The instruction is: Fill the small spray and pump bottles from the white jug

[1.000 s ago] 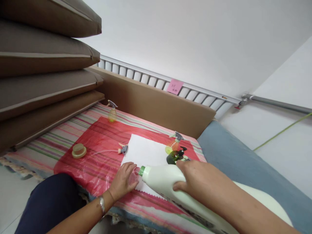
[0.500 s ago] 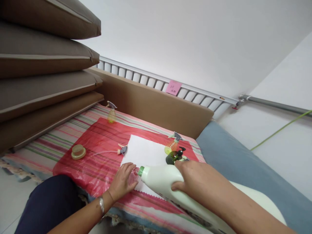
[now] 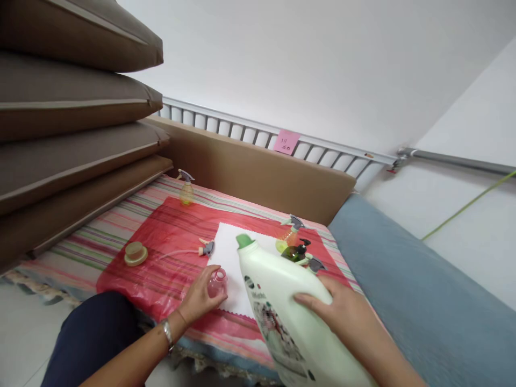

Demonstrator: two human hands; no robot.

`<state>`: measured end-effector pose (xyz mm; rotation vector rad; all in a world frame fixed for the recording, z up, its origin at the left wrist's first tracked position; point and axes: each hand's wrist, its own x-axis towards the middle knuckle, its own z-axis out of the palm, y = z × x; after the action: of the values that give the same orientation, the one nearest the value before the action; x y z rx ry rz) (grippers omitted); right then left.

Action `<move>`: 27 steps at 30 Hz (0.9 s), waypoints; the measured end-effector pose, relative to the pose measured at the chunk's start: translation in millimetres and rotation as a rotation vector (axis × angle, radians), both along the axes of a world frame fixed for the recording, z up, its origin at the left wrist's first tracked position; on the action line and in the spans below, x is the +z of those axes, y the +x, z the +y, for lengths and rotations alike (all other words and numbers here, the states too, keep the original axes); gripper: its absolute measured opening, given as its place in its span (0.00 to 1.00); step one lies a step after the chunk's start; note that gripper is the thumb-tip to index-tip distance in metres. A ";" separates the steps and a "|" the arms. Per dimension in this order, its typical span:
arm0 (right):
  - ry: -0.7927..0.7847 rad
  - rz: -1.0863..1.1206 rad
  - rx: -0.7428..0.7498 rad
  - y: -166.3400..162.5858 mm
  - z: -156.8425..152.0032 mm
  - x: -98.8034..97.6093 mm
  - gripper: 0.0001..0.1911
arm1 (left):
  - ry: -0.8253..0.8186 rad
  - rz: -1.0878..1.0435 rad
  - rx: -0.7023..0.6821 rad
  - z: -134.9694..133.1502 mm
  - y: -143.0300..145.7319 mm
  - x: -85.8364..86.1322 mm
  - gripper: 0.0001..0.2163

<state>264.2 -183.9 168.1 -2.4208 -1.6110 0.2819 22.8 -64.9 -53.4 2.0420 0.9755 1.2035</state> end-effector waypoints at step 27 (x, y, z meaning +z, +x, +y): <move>0.696 0.452 -0.223 -50.1 224.7 -151.0 0.16 | 0.134 0.109 -0.364 38.3 -1.0 -41.2 0.34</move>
<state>214.1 40.8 17.1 -1.8072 -1.0056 0.1712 21.8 -26.6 -94.6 2.2875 0.5469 0.9935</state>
